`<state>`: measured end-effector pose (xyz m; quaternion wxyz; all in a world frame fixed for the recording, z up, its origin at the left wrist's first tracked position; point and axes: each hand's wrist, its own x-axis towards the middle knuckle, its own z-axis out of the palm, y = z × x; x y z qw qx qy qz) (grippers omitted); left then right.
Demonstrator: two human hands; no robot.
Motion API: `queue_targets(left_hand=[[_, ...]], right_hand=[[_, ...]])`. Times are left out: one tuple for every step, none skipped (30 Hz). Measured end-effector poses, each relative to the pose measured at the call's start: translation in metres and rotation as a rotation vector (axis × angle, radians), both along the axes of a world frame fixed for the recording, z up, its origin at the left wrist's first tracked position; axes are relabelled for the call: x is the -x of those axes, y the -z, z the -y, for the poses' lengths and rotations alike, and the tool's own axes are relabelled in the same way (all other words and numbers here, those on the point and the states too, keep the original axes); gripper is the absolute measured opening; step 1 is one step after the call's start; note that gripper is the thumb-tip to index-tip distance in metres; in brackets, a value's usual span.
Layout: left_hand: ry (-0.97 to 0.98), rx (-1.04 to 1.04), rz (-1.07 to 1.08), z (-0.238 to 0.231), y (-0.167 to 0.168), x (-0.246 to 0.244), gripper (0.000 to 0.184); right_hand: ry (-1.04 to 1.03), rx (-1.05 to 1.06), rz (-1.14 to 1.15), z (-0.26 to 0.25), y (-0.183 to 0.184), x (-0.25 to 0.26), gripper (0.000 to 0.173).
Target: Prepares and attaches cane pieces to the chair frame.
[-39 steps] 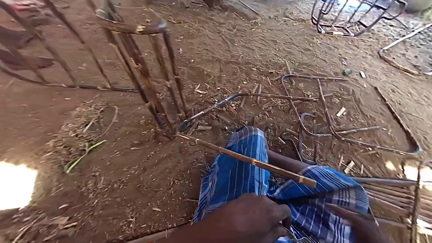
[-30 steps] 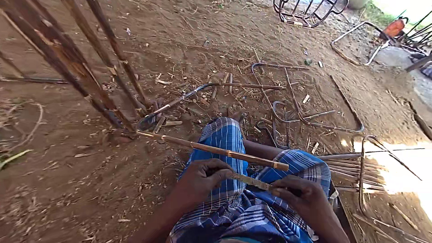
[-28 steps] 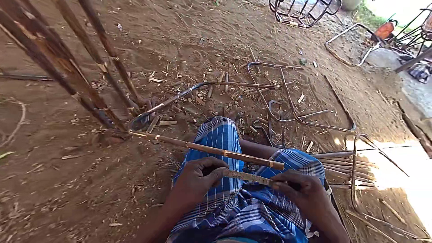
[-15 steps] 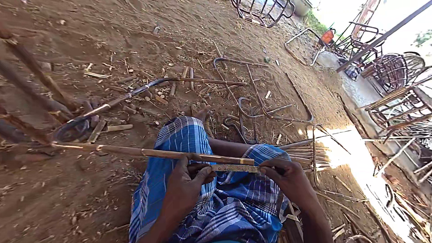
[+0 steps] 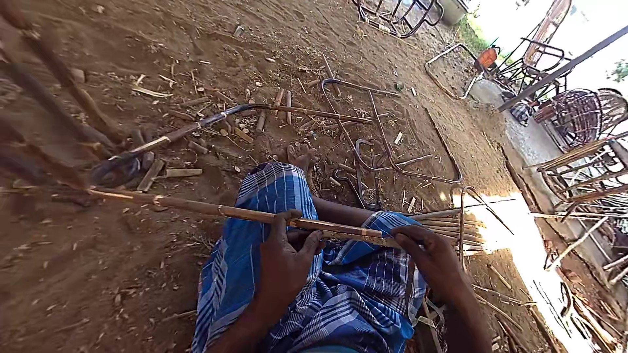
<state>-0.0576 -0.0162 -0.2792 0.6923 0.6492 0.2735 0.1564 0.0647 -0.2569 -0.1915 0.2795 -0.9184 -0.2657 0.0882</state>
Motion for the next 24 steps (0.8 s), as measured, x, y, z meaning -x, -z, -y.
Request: queue_targets(left_hand=[[-0.014, -0.009, 0.005, 0.001, 0.001, 0.000, 0.051], [-0.026, -0.016, 0.004, 0.001, 0.002, 0.000, 0.051], [-0.035, -0.022, 0.003, 0.002, 0.005, -0.001, 0.052], [-0.037, -0.027, 0.001, 0.003, 0.007, -0.002, 0.052], [-0.038, -0.028, -0.003, 0.004, 0.008, -0.003, 0.053], [-0.035, -0.030, -0.009, 0.005, 0.008, -0.003, 0.053], [-0.030, -0.038, -0.014, 0.005, 0.008, -0.003, 0.053], [-0.028, -0.047, -0.022, 0.005, 0.008, -0.003, 0.052], [-0.030, -0.060, -0.026, 0.005, 0.008, -0.004, 0.052], [-0.033, -0.067, -0.031, 0.005, 0.008, -0.005, 0.051], [-0.032, -0.068, -0.042, 0.005, 0.008, -0.005, 0.051], [-0.030, -0.065, -0.056, 0.006, 0.007, -0.004, 0.052], [-0.028, -0.065, -0.060, 0.006, 0.006, -0.004, 0.052], [-0.024, -0.066, -0.059, 0.005, 0.006, -0.004, 0.052], [-0.022, -0.069, -0.050, 0.005, 0.007, -0.004, 0.052], [-0.022, -0.079, -0.041, 0.004, 0.008, -0.004, 0.053], [-0.022, -0.092, -0.034, 0.004, 0.009, -0.004, 0.052], [-0.018, -0.107, -0.031, 0.003, 0.009, -0.004, 0.051], [-0.011, -0.122, -0.031, 0.002, 0.009, -0.003, 0.049], [0.000, -0.132, -0.037, 0.002, 0.009, -0.003, 0.049], [0.011, -0.138, -0.047, 0.001, 0.009, -0.002, 0.049], [0.021, -0.142, -0.057, 0.000, 0.009, -0.002, 0.049], [0.031, -0.148, -0.065, -0.001, 0.009, -0.001, 0.049], [0.039, -0.149, -0.069, -0.002, 0.009, 0.000, 0.050]], right_hand=[[-0.008, -0.001, 0.064, -0.003, -0.001, 0.000, 0.027], [-0.017, -0.029, 0.125, -0.009, -0.002, -0.001, 0.035], [-0.029, -0.071, 0.149, -0.016, -0.006, -0.002, 0.042], [-0.054, -0.128, 0.126, -0.025, -0.011, -0.001, 0.044], [-0.109, -0.211, 0.084, -0.035, -0.015, 0.001, 0.038], [-0.173, -0.287, 0.045, -0.047, -0.015, 0.001, 0.025], [-0.232, -0.315, 0.024, -0.059, -0.013, 0.001, 0.017], [-0.282, -0.307, 0.022, -0.073, -0.011, -0.001, 0.011], [-0.306, -0.272, 0.025, -0.085, -0.008, -0.001, 0.009], [-0.312, -0.235, 0.025, -0.097, -0.005, -0.002, 0.008], [-0.320, -0.201, 0.008, -0.106, 0.000, -0.003, 0.008], [-0.337, -0.161, -0.014, -0.113, 0.005, -0.004, 0.008], [-0.372, -0.121, -0.026, -0.117, 0.010, -0.006, 0.008], [-0.418, -0.081, -0.025, -0.121, 0.014, -0.009, 0.009], [-0.459, -0.038, -0.016, -0.125, 0.017, -0.010, 0.011], [-0.481, -0.001, 0.007, -0.128, 0.019, -0.011, 0.012], [-0.489, 0.025, 0.028, -0.130, 0.021, -0.010, 0.014], [-0.491, 0.041, 0.043, -0.131, 0.023, -0.009, 0.013], [-0.486, 0.047, 0.054, -0.132, 0.024, -0.008, 0.013], [-0.486, 0.056, 0.066, -0.132, 0.026, -0.007, 0.012], [-0.489, 0.067, 0.085, -0.133, 0.027, -0.006, 0.011], [-0.495, 0.080, 0.099, -0.134, 0.028, -0.005, 0.010], [-0.507, 0.091, 0.113, -0.134, 0.029, -0.004, 0.011], [-0.520, 0.107, 0.124, -0.134, 0.030, -0.002, 0.010]])
